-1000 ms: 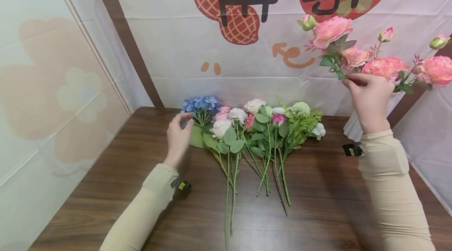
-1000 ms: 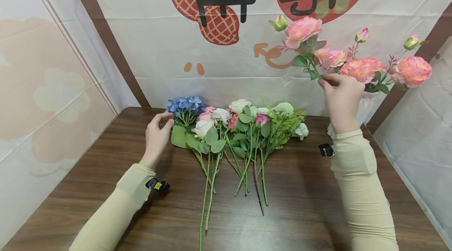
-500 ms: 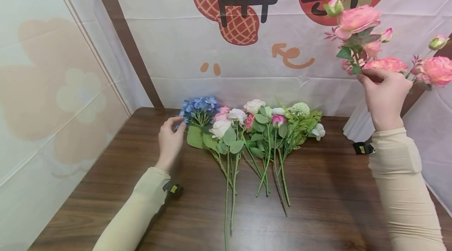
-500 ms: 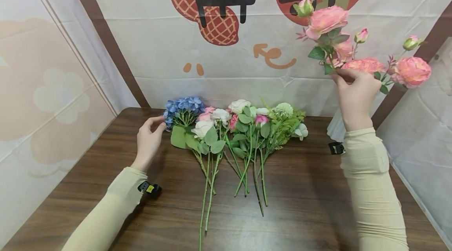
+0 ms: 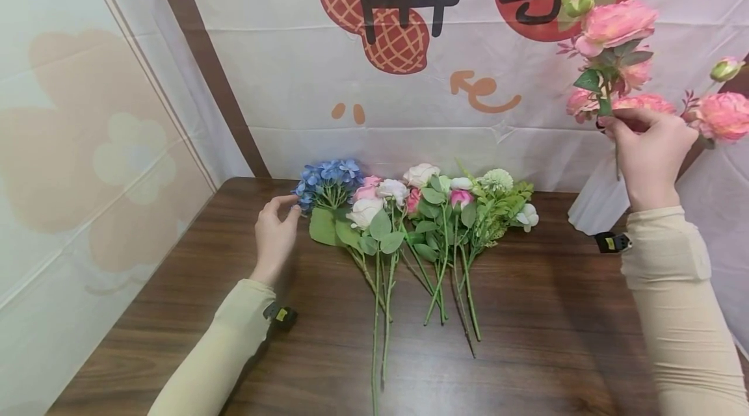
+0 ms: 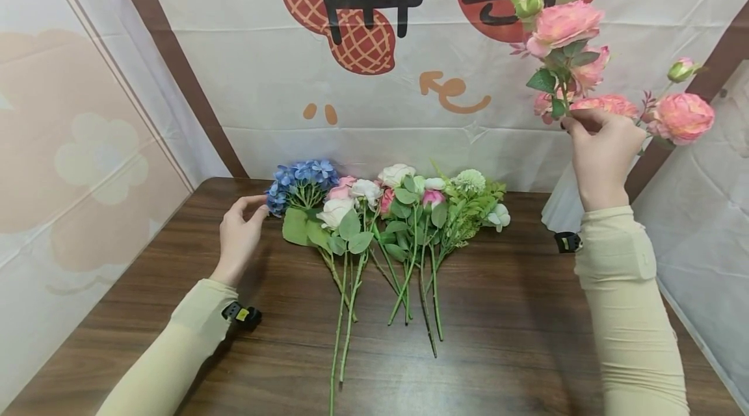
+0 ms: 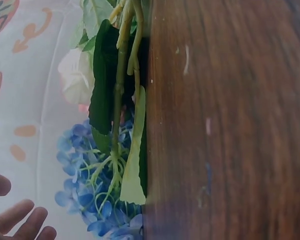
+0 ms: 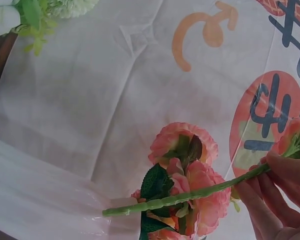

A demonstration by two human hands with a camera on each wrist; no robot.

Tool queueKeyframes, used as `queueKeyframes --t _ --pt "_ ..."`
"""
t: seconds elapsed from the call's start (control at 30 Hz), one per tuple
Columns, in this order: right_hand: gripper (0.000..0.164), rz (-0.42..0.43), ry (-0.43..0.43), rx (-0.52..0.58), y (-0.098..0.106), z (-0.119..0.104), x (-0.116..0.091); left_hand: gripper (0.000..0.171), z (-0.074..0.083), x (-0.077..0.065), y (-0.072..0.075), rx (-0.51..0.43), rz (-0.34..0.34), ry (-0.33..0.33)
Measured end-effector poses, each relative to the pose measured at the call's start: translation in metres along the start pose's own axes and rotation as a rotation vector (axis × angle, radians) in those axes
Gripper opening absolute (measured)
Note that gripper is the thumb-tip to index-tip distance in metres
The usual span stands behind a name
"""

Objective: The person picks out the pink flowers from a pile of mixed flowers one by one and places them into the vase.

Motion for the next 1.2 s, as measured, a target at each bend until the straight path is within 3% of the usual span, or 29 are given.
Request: queueKeyframes --t 0.5,0.97,1.2 --pt "0.028 0.027 -0.086 -0.108 0.004 0.002 0.015 0.032 -0.01 0.001 0.009 0.046 -0.04 0.002" --pt "0.026 0.122 -0.066 -0.111 0.014 -0.005 0.032 0.038 -0.013 0.004 0.014 0.153 -0.101 -0.01" --pt "0.032 0.115 -0.088 -0.118 0.017 -0.002 0.038 0.038 -0.014 0.005 0.018 0.178 -0.107 -0.029"
Point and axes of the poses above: each hand's wrist, its own x-axis towards the middle knuckle, its own y-axis out of the back of the hand, z = x × y, the point moved 4 cm from there along x, towards the middle knuckle, and after that the axes turned 5 degrees about y, right-handed, at the moved point
